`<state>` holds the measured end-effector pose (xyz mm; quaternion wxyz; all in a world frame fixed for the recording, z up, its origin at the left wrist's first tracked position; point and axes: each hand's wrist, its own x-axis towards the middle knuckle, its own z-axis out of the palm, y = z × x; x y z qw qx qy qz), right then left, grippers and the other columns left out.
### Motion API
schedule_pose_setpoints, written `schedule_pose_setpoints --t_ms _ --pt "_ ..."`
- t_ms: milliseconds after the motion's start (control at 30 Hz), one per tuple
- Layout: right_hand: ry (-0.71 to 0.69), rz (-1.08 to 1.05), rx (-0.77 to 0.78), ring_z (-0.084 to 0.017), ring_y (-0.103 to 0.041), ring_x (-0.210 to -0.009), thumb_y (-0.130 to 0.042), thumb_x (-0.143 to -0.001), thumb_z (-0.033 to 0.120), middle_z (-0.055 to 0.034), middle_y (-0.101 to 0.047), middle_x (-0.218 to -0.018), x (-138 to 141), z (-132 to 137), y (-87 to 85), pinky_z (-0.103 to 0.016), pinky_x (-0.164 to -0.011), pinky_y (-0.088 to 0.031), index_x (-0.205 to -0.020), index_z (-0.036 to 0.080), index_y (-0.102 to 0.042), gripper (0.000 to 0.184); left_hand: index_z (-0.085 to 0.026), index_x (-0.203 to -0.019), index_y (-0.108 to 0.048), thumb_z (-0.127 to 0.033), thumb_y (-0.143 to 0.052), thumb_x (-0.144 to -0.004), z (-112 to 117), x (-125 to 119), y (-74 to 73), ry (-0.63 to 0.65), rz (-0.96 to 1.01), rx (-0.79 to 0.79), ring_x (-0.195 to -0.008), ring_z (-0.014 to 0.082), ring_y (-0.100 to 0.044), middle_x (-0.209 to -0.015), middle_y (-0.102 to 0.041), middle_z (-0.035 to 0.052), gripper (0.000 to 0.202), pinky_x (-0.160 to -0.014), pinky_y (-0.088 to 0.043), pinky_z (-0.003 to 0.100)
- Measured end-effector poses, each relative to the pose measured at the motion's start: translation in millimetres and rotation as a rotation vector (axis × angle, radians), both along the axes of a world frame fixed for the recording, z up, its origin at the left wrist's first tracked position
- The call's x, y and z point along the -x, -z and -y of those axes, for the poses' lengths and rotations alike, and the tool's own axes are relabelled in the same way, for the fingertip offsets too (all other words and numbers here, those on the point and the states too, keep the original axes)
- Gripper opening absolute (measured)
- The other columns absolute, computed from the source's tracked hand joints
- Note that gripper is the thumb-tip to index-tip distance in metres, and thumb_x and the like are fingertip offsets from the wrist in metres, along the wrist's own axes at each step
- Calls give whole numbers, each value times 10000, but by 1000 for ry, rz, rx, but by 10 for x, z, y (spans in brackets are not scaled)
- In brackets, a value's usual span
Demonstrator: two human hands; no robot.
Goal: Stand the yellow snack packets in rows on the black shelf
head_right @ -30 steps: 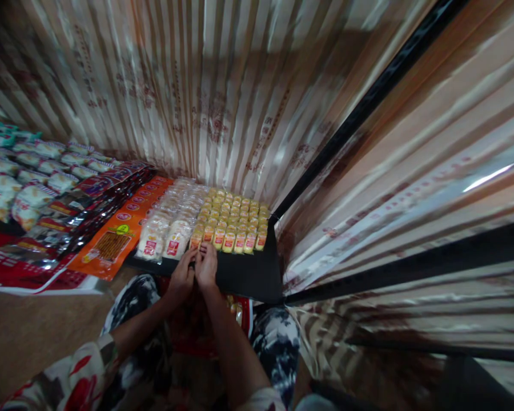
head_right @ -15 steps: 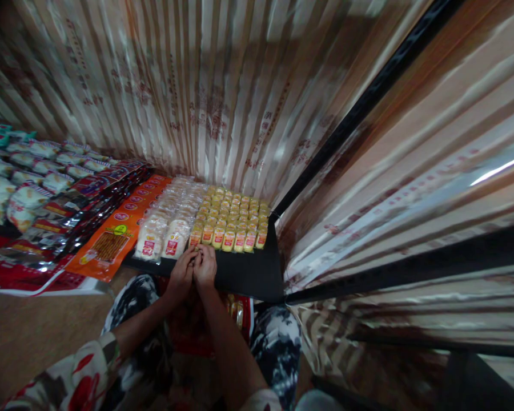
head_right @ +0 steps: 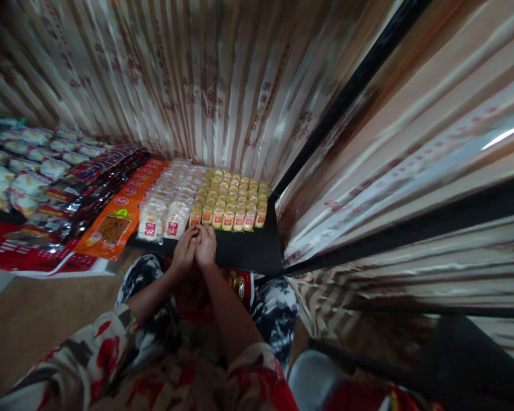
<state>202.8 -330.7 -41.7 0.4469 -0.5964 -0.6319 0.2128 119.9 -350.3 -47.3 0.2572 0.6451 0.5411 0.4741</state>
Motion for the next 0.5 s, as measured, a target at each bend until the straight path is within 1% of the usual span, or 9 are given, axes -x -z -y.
schedule_pose_setpoints --t_ms 67,133,200,267,333,367,433,467,500 --pt "-5 -16 -54 -153 -522 -985 -356 -789 87 -72 -540 -1029 9 62 -30 -269 -906 -421 -1022 179 -616 361 -98 -1057 -556 -186 -335 -859 57 31 -38 3 -22 -16 -1198 204 -437 -1258 -497 158 310 -1038 -328 401" --pt "-16 -33 -95 -147 -527 -975 -338 -789 80 -76 -539 -1033 4 197 -31 -268 -899 -425 -1026 172 -604 368 -116 -1003 -575 -186 -347 -854 185 58 -64 -11 -47 -17 -1141 194 -468 -1180 -531 136 282 -1013 -353 384" --pt "-21 -38 -95 -146 -534 -951 -330 -790 84 -71 -550 -1009 -34 406 14 -274 -885 -433 -1008 176 -601 359 -143 -944 -586 -184 -355 -848 389 71 -59 -10 -73 3 -1035 177 -511 -1049 -564 103 253 -949 -405 352" --pt "-34 -28 -52 -156 -531 -957 -334 -790 95 -62 -570 -972 -110 661 118 -294 -886 -432 -964 186 -610 338 -167 -920 -585 -183 -359 -846 630 62 -4 49 -94 34 -948 162 -531 -951 -571 75 239 -882 -437 322" --pt "-111 -6 19 -171 -534 -958 -365 -781 110 -64 -588 -959 -209 910 278 -315 -877 -438 -941 189 -621 311 -168 -921 -582 -176 -359 -840 838 34 106 127 -89 79 -916 159 -540 -919 -574 71 237 -856 -446 309" --pt "-132 3 46 -180 -536 -961 -387 -767 108 -69 -597 -960 -259 1016 373 -330 -887 -433 -934 185 -626 302 -161 -931 -582 -163 -364 -828 911 15 180 156 -93 131 -910 165 -546 -912 -582 74 241 -851 -449 314" --pt "-127 -11 118 -189 -539 -982 -417 -726 78 -73 -613 -984 -344 1174 575 -349 -912 -422 -948 183 -628 324 -152 -957 -590 -127 -381 -793 978 -31 349 177 -114 312 -921 182 -564 -929 -611 83 266 -864 -446 341" --pt "-125 -29 187 -187 -549 -975 -426 -715 60 -63 -624 -985 -376 1221 673 -351 -905 -429 -957 192 -627 341 -150 -960 -599 -109 -395 -771 975 -58 437 191 -130 438 -927 191 -576 -941 -628 86 281 -873 -444 353" --pt "-88 -59 270 -186 -567 -946 -438 -716 50 -54 -636 -959 -399 1249 764 -351 -886 -442 -943 199 -630 333 -149 -946 -613 -95 -412 -748 955 -86 522 204 -149 564 -924 200 -589 -938 -645 87 288 -874 -444 359"
